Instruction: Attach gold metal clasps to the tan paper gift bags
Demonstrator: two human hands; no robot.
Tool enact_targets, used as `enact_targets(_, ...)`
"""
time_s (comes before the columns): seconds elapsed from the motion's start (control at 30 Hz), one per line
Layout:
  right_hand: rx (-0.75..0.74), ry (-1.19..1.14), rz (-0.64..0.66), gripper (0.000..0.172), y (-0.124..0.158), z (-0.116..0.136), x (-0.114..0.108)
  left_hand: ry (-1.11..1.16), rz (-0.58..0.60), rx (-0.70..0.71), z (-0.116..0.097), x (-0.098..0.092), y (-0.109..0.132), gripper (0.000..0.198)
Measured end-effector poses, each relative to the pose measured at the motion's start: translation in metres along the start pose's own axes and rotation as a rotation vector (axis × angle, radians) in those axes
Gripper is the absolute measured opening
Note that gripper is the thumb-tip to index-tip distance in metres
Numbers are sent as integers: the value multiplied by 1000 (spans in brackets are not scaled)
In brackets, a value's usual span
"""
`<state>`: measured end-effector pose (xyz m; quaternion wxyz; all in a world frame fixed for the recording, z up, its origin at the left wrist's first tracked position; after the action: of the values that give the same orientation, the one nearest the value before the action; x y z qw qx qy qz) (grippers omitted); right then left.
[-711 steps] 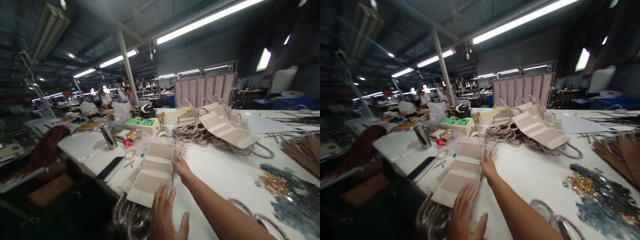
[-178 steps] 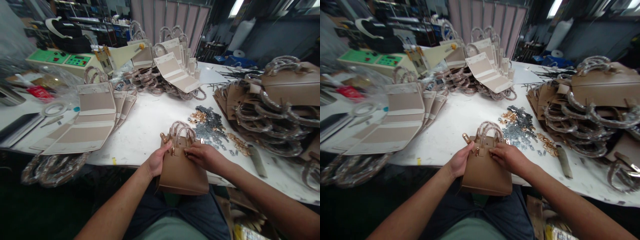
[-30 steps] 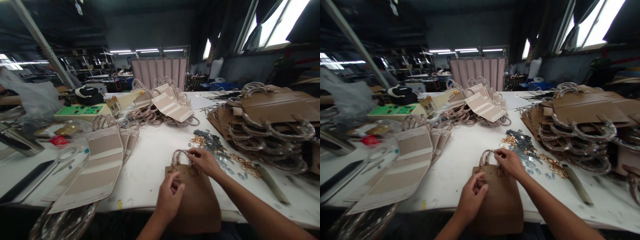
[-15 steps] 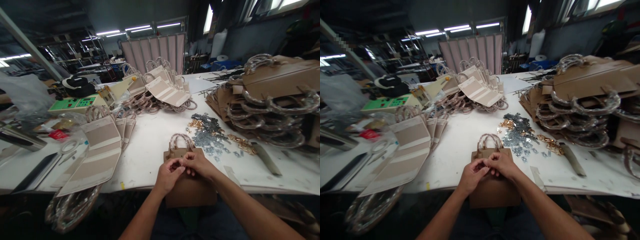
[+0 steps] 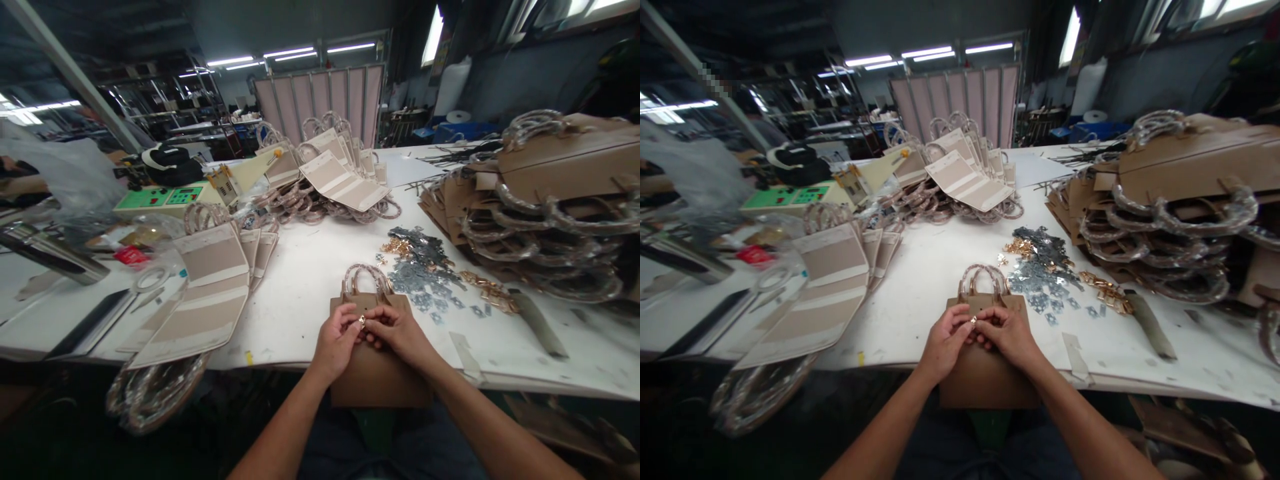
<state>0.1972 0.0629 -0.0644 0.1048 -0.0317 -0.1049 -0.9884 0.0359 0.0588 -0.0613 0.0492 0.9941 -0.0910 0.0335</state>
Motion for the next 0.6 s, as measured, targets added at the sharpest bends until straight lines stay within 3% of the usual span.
enact_targets(0.23,-265,385,-218,23,12,7,2,4,-33,-9,0,0,-1,39)
enact_targets(0.47,-187,231,-235,33,13,5,-3,-132,-15,71,-4,2,2,38)
enact_targets(0.6,-176,245,-207,32,13,3,0,-120,-44,31,-4,3,2,37)
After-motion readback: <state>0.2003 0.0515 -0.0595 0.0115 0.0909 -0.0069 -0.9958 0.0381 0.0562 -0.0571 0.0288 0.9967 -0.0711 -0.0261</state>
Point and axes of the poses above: each hand's wrist, its own y-axis away from the middle knuckle, its own x-axis out of the palm, z = x × y, the point moved 4 cm from there along -y, towards the middle knuckle
